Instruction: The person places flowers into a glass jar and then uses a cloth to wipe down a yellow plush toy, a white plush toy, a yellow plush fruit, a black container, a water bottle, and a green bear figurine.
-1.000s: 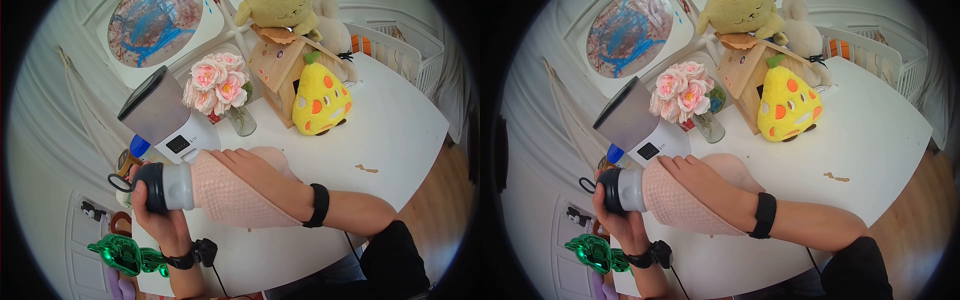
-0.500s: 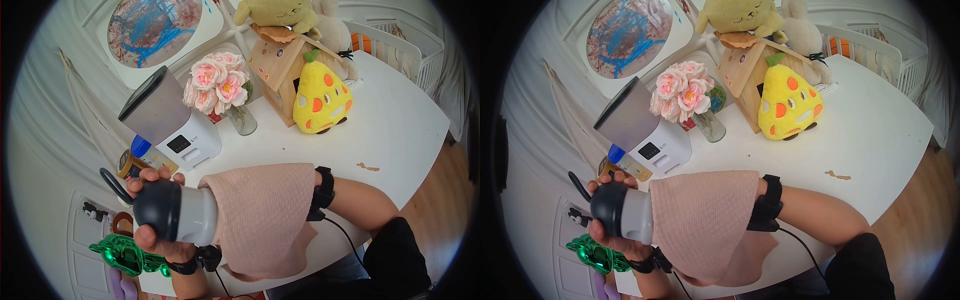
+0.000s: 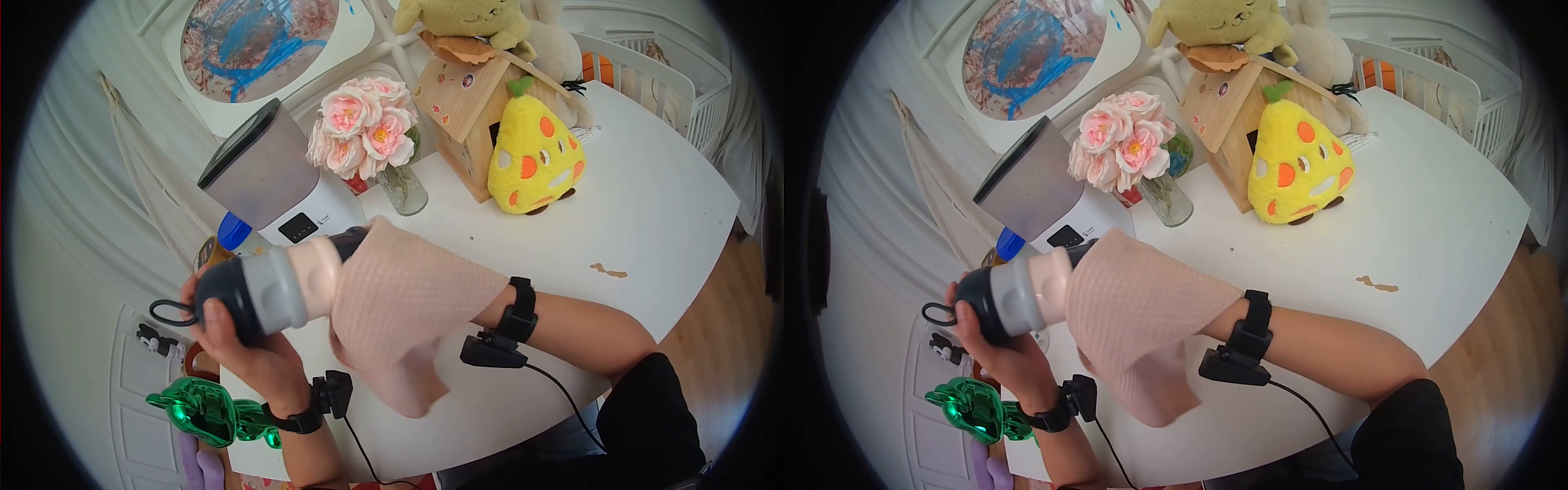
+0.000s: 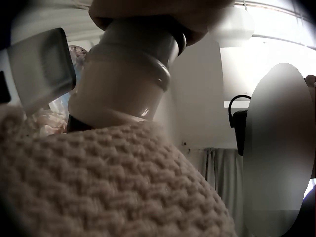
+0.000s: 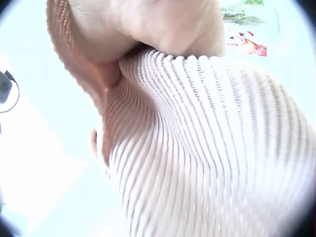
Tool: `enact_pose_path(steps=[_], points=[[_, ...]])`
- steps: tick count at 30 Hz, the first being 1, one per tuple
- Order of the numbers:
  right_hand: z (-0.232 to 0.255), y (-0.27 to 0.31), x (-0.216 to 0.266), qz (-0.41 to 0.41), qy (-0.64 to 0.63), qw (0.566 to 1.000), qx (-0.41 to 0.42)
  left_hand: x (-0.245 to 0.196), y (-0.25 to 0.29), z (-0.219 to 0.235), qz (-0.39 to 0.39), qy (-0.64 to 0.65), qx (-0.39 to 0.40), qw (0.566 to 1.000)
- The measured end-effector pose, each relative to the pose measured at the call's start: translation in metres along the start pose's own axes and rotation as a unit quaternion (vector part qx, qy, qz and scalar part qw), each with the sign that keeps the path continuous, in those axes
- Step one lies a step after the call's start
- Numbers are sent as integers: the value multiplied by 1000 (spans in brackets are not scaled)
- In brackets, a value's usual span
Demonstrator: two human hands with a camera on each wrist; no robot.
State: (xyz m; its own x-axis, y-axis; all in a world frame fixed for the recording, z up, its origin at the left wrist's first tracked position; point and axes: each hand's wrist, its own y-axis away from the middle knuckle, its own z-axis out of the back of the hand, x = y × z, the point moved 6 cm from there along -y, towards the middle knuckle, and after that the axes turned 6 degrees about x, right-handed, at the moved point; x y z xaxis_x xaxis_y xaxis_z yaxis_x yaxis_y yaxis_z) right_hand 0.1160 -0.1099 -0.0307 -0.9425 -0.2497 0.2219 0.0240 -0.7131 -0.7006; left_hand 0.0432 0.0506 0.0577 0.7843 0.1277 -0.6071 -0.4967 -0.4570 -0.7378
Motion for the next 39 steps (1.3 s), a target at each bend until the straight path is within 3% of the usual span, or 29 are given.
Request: enact_pose_path(steps=[1, 2, 3, 5, 6, 14, 23, 30, 33, 36, 39], points=[[5, 1, -4, -13, -163, 986, 9, 1, 1, -5, -2, -25, 29, 999], [12, 3, -9, -27, -323, 946, 18, 3, 3, -9, -19, -25, 66, 997], [18, 4, -12, -41, -473, 880, 28, 3, 6, -15, -26, -40, 79, 996], [19, 5, -13, -67, -730, 678, 44, 4, 11, -23, -25, -74, 115, 990], [7, 18, -29, -261, -433, 852, -134, 3, 12, -27, -22, -90, 126, 988], [14, 20, -15, -245, -365, 887, -139, -8, 13, -37, -53, -110, 210, 970], [21, 8, 0, -219, -275, 926, -139, -11, 7, -24, 2, -102, 108, 989], [32, -19, -2, -199, -202, 948, -146, -9, 13, -26, 12, -137, 78, 987], [23, -21, 10, -192, -170, 954, -155, 0, 17, -30, 69, -108, 93, 987], [26, -5, 21, -188, -138, 958, -165, 9, 27, -43, 135, -95, 189, 968], [31, 5, 30, -177, -105, 964, -169, 3, 29, -45, 132, -44, 221, 965]])
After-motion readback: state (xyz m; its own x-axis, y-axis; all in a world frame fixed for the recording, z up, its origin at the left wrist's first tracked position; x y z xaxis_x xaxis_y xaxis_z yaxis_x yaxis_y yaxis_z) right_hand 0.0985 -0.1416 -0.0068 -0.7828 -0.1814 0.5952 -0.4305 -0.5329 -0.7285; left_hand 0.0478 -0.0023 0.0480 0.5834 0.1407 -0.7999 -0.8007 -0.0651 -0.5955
